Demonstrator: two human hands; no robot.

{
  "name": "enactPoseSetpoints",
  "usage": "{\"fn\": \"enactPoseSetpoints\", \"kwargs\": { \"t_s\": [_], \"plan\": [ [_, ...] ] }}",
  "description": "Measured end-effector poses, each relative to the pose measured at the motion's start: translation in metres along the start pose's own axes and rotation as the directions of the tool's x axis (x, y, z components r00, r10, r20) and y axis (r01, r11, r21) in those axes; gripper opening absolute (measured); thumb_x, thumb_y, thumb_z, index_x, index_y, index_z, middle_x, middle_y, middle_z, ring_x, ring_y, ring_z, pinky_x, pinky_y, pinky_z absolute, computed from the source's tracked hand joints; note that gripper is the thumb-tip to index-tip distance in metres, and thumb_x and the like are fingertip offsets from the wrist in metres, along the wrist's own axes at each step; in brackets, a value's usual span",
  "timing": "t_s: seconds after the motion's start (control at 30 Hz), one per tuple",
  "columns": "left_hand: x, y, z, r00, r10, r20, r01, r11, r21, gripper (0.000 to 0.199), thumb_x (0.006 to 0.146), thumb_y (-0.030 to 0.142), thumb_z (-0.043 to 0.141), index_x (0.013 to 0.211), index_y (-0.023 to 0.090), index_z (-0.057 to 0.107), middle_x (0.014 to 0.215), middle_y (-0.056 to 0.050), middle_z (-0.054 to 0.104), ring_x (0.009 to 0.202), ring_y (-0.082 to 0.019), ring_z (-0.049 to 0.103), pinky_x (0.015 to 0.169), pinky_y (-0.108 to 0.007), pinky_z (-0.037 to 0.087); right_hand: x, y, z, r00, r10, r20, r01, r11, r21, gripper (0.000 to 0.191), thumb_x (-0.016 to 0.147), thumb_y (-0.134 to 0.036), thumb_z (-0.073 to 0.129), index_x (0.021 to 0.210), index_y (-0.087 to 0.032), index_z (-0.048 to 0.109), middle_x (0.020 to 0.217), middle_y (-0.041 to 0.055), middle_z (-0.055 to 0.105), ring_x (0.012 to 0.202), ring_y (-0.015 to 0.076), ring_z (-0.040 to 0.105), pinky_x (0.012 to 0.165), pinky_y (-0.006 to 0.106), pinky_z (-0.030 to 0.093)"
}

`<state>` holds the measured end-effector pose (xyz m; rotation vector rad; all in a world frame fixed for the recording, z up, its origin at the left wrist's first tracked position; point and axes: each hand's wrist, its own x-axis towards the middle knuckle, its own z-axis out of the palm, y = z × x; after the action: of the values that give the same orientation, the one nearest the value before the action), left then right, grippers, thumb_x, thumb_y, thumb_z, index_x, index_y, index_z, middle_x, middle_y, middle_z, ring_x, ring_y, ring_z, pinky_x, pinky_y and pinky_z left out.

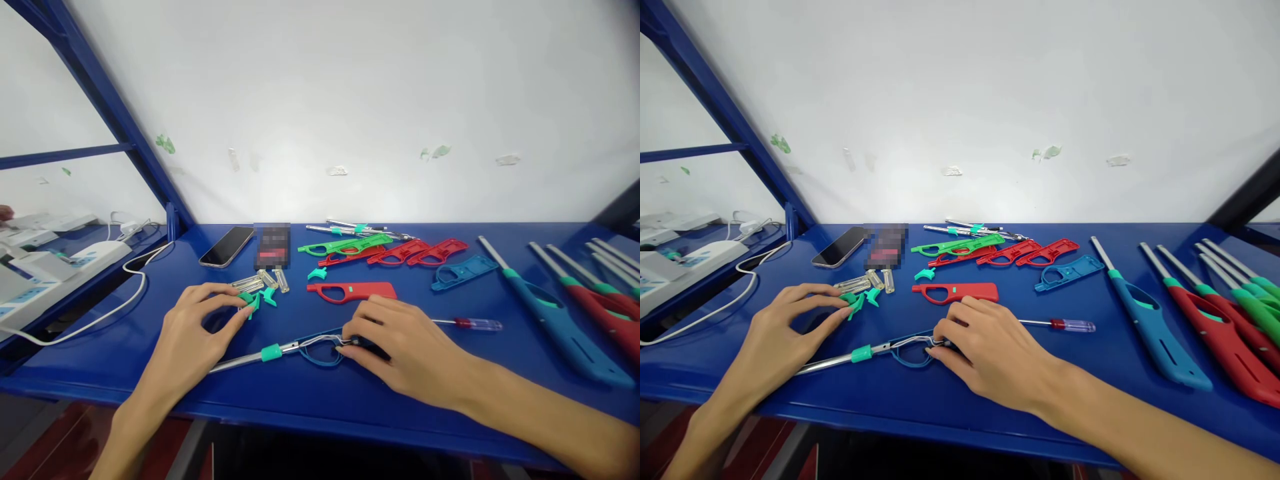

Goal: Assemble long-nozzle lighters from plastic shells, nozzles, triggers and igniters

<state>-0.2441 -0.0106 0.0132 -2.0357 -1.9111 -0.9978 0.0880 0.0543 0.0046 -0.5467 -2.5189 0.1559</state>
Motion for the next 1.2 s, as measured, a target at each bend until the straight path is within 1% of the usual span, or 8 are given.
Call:
{"fn": "enactPoseSetpoints", "kwargs": {
  "t_s": [0.23, 0.47, 0.57, 0.7, 0.87, 0.93, 1.03, 1.2],
  "plan": [
    [-0.001, -0.004, 0.001, 0.999, -0.024, 0.042, 0.024, 1.000, -0.008, 0.037, 0.088, 0.067, 0.072, 0.090, 0.032, 0.080, 0.107, -0.003, 0.077, 0.107, -0.029, 0.069, 0.096, -0.044, 0.053, -0.001, 0.001, 0.005, 0.999, -0.031, -0.038, 0.031, 0.999, -0.016, 0.020, 0.109, -0.030, 0.055, 0.100, -0.021, 0.070, 0.091, 0.0009, 0.069, 0.079, 0.0172, 0.062, 0.067, 0.031, 0.044],
    [-0.001, -0.004, 0.000, 0.998, -0.014, 0.063, 0.015, 1.000, -0.019, 0.035, 0.088, 0.064, 0.073, 0.093, 0.030, 0.078, 0.108, -0.003, 0.078, 0.109, -0.029, 0.070, 0.098, -0.042, 0.053, 0.000, 0.001, 0.005, 0.993, -0.078, -0.090, 0.074, 0.996, -0.041, 0.023, 0.109, -0.029, 0.054, 0.097, -0.019, 0.072, 0.089, 0.0008, 0.072, 0.077, 0.0163, 0.064, 0.067, 0.030, 0.047],
    [-0.002, -0.002, -0.001, 0.999, -0.019, 0.049, 0.020, 1.000, -0.020, 0.032, 0.090, 0.062, 0.072, 0.096, 0.030, 0.075, 0.106, -0.002, 0.079, 0.105, -0.028, 0.072, 0.095, -0.040, 0.054, 0.001, 0.001, 0.005, 0.990, -0.086, -0.109, 0.080, 0.995, -0.052, 0.026, 0.110, -0.029, 0.053, 0.096, -0.019, 0.072, 0.087, 0.0010, 0.072, 0.075, 0.0159, 0.064, 0.067, 0.030, 0.047],
    [-0.002, 0.002, -0.003, 0.999, -0.032, -0.002, 0.032, 0.999, -0.006, 0.032, 0.089, 0.062, 0.072, 0.093, 0.030, 0.074, 0.097, 0.000, 0.080, 0.090, -0.027, 0.075, 0.088, -0.038, 0.054, 0.002, 0.000, 0.006, 0.987, -0.096, -0.128, 0.088, 0.994, -0.064, 0.028, 0.111, -0.029, 0.052, 0.095, -0.019, 0.072, 0.086, 0.0013, 0.072, 0.074, 0.0152, 0.065, 0.067, 0.029, 0.048],
    [-0.001, 0.010, -0.007, 0.997, -0.027, -0.066, 0.026, 0.999, -0.023, 0.029, 0.091, 0.059, 0.069, 0.093, 0.030, 0.072, 0.093, 0.003, 0.078, 0.085, -0.025, 0.074, 0.093, -0.040, 0.053, 0.002, 0.000, 0.005, 0.987, -0.093, -0.129, 0.084, 0.994, -0.075, 0.029, 0.111, -0.030, 0.051, 0.095, -0.019, 0.072, 0.085, 0.0011, 0.072, 0.074, 0.0152, 0.065, 0.067, 0.029, 0.049],
    [-0.002, 0.012, -0.008, 0.997, -0.030, -0.076, 0.027, 0.999, -0.039, 0.026, 0.092, 0.056, 0.069, 0.093, 0.030, 0.072, 0.092, 0.003, 0.077, 0.084, -0.025, 0.073, 0.095, -0.041, 0.052, 0.001, 0.000, 0.005, 0.988, -0.092, -0.126, 0.082, 0.993, -0.081, 0.029, 0.111, -0.031, 0.051, 0.095, -0.018, 0.072, 0.085, 0.0009, 0.072, 0.074, 0.0154, 0.066, 0.067, 0.030, 0.050],
    [-0.003, 0.014, -0.007, 0.996, -0.039, -0.076, 0.034, 0.997, -0.066, 0.024, 0.092, 0.054, 0.070, 0.093, 0.030, 0.070, 0.095, 0.002, 0.078, 0.088, -0.026, 0.074, 0.094, -0.042, 0.051, 0.001, -0.001, 0.005, 0.987, -0.105, -0.123, 0.094, 0.991, -0.093, 0.029, 0.111, -0.030, 0.051, 0.095, -0.018, 0.072, 0.086, 0.0010, 0.072, 0.075, 0.0155, 0.067, 0.068, 0.030, 0.051],
    [-0.003, 0.010, -0.006, 0.995, -0.052, -0.080, 0.044, 0.994, -0.105, 0.027, 0.090, 0.053, 0.072, 0.081, 0.029, 0.066, 0.094, 0.001, 0.076, 0.091, -0.026, 0.073, 0.093, -0.041, 0.051, 0.000, -0.002, 0.005, 0.983, -0.136, -0.125, 0.121, 0.985, -0.123, 0.029, 0.111, -0.027, 0.051, 0.094, -0.018, 0.073, 0.085, 0.0018, 0.073, 0.074, 0.0149, 0.068, 0.070, 0.028, 0.052]
  ]
}}
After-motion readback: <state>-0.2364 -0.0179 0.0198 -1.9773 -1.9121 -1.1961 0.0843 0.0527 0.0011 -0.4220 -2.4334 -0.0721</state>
